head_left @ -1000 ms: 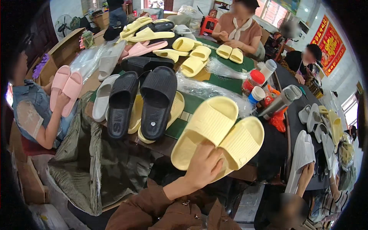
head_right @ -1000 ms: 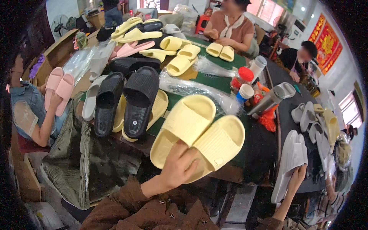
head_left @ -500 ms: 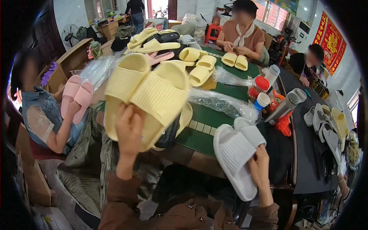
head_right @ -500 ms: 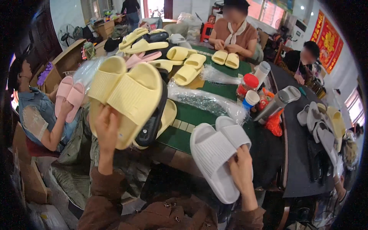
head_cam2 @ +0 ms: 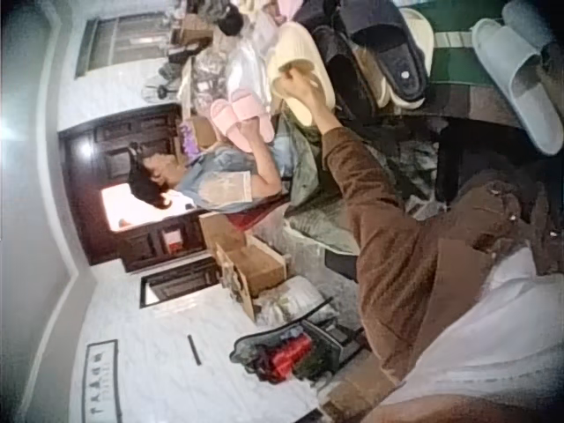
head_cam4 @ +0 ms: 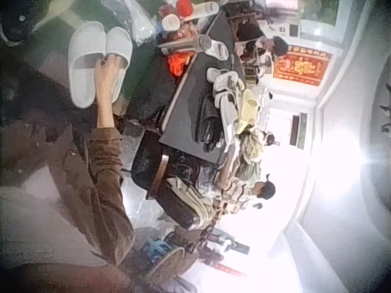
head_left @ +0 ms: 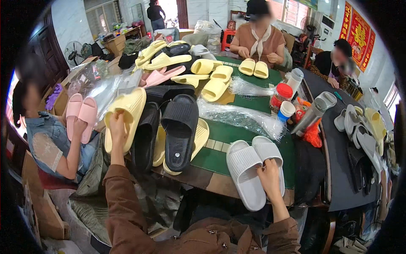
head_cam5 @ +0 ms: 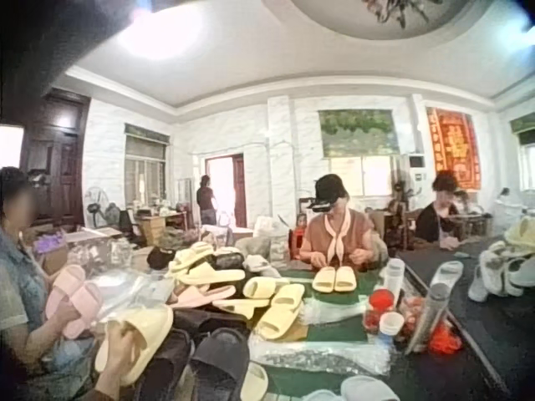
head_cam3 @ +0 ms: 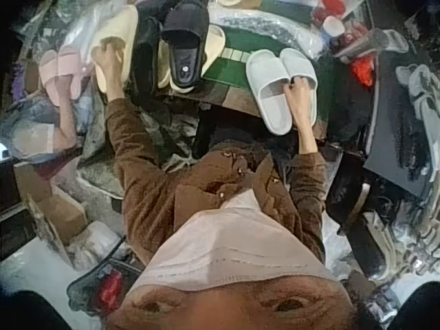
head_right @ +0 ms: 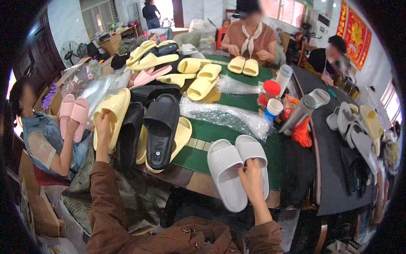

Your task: The person assembles slipper pairs by inserting a thin elastic band into pre-punched holes on the upper strap of each slipper. They handle yellow, black, and white slipper pairs, pulling the band through and adjusting it, then placing completed pairs aside on the table.

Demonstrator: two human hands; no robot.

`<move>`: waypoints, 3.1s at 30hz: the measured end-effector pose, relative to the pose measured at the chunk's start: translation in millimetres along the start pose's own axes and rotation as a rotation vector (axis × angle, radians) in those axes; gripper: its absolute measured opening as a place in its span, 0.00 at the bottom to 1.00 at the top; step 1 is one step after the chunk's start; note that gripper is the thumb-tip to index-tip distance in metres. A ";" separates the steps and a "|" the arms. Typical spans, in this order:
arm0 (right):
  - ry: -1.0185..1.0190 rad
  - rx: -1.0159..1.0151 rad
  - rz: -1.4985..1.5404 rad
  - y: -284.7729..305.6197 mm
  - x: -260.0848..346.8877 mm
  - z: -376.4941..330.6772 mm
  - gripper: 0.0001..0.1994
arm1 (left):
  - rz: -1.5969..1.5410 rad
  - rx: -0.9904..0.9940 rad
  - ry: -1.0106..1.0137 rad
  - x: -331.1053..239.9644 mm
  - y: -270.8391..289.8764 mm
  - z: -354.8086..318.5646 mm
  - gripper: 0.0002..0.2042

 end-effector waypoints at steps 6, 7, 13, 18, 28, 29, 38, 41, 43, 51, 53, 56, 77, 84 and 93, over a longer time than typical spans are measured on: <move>0.047 -0.036 -0.020 0.3 -5.3 0.3 0.10 | 0.376 0.199 -0.033 28.2 -4.8 15.5 0.13; 0.053 -0.031 -0.005 -2.2 -6.3 0.8 0.10 | 0.399 0.217 -0.043 26.3 -1.2 13.3 0.14; 0.010 -0.008 -0.057 -4.8 -9.8 1.3 0.11 | 0.427 0.153 -0.062 -1.9 1.6 -15.5 0.18; 0.039 -0.032 -0.084 -4.9 -5.6 1.2 0.11 | 0.608 0.009 -0.178 -28.1 4.0 -36.3 0.21; -0.081 -0.123 0.007 -12.3 -12.3 15.4 0.12 | 0.301 0.176 -0.494 -160.5 -111.3 -132.9 0.17; -0.093 -0.147 0.007 -14.2 -18.7 19.1 0.13 | 0.239 0.243 -0.487 -170.5 -130.8 -147.3 0.17; -0.072 0.001 0.083 -17.1 -9.0 22.1 0.14 | 0.099 0.783 -0.557 -155.2 -257.4 -269.8 0.24; -0.069 0.014 0.403 -24.2 -26.0 13.9 0.14 | 0.223 0.741 -0.592 -145.7 -284.0 -288.5 0.30; -0.027 -0.030 0.579 -25.7 -24.8 1.3 0.16 | 0.302 0.727 -0.590 -137.9 -294.5 -292.6 0.33; -0.048 0.000 0.761 -16.0 -23.7 -13.3 0.21 | 0.274 0.655 -0.620 -139.4 -302.4 -292.1 0.29; -0.041 0.007 0.684 -7.0 -22.8 -19.2 0.23 | 0.349 0.631 -0.646 -145.9 -303.2 -291.1 0.27; -0.071 -0.040 0.713 8.9 -14.6 -28.6 0.25 | 0.352 0.627 -0.731 -158.3 -316.0 -288.5 0.24; 0.045 -0.067 0.732 170.9 72.6 -43.8 0.19 | 0.355 0.631 -0.843 -167.9 -330.5 -302.9 0.22; 0.249 -0.030 0.721 203.8 126.9 -5.2 0.08 | 0.315 0.569 -0.854 -170.9 -333.8 -305.3 0.21; 0.683 -0.157 0.378 192.6 202.0 58.2 0.06 | 0.338 0.588 -0.863 -172.0 -334.4 -304.9 0.20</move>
Point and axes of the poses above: each hand's wrist, its own z-axis towards the middle knuckle, its own y-axis out of the back of the hand, x = y × z, the point moved 5 cm from there along z, towards the middle knuckle, and after that the axes turned 7 degrees about x, right-handed, at the moved point
